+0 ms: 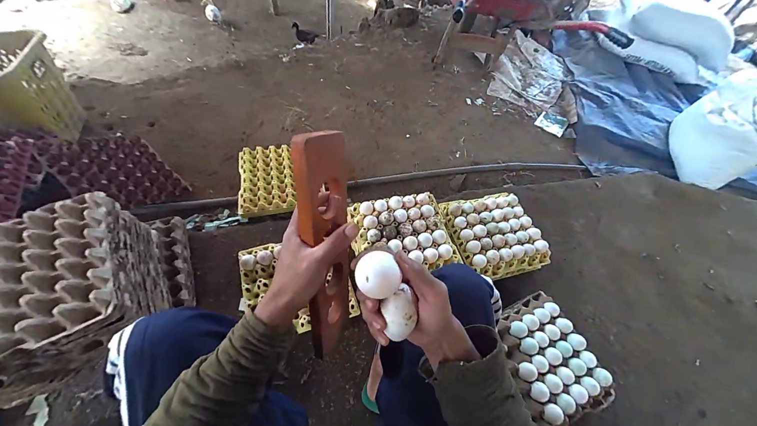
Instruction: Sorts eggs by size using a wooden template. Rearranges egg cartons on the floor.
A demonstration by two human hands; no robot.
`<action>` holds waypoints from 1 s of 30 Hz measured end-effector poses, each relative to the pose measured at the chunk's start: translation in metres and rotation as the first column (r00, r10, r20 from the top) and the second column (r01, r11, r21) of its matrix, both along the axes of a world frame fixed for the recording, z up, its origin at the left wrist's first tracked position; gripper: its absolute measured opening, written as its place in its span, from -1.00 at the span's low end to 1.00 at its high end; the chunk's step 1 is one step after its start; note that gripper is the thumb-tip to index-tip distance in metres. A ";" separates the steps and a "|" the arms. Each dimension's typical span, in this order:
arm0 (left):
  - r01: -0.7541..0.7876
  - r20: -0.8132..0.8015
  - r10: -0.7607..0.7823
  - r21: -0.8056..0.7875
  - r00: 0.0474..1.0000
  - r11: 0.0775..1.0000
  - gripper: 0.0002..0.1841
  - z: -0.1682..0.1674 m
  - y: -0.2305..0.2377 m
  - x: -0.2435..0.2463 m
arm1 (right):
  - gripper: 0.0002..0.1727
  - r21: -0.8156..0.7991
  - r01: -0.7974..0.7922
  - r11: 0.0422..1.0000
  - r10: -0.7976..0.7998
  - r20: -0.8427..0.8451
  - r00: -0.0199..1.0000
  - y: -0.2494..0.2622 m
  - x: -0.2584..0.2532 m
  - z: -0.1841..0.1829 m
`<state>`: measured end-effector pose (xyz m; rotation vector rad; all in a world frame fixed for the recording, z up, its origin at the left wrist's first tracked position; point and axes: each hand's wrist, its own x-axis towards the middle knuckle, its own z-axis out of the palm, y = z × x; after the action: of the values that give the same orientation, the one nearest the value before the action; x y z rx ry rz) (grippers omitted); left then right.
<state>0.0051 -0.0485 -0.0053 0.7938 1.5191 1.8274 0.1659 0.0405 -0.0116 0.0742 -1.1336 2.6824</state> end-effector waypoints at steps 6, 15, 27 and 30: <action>0.165 -0.102 -0.151 0.144 0.983 0.976 0.22 -0.009 0.006 0.012 | -0.38 -0.019 0.082 0.996 -0.082 0.008 0.997 0.000 0.015 -0.004; 0.159 -0.091 -0.150 0.100 0.984 0.982 -0.40 -0.018 0.016 -0.001 | -0.58 0.113 0.226 0.968 -0.231 0.034 0.972 -0.009 0.028 0.009; 0.239 0.195 -0.272 0.176 0.943 0.955 -0.54 -0.053 -0.015 -0.066 | -0.53 0.366 0.829 0.423 -0.905 0.205 0.371 0.078 0.207 -0.041; 0.283 0.288 -0.327 0.185 0.900 0.941 -0.67 -0.049 -0.025 -0.063 | -0.47 0.716 0.612 0.336 -0.908 0.418 0.009 0.101 0.268 -0.112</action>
<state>-0.0582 -0.0735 -0.0544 0.7168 1.0104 1.7352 0.4336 0.1418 -0.1235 -1.4543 -1.2224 1.2946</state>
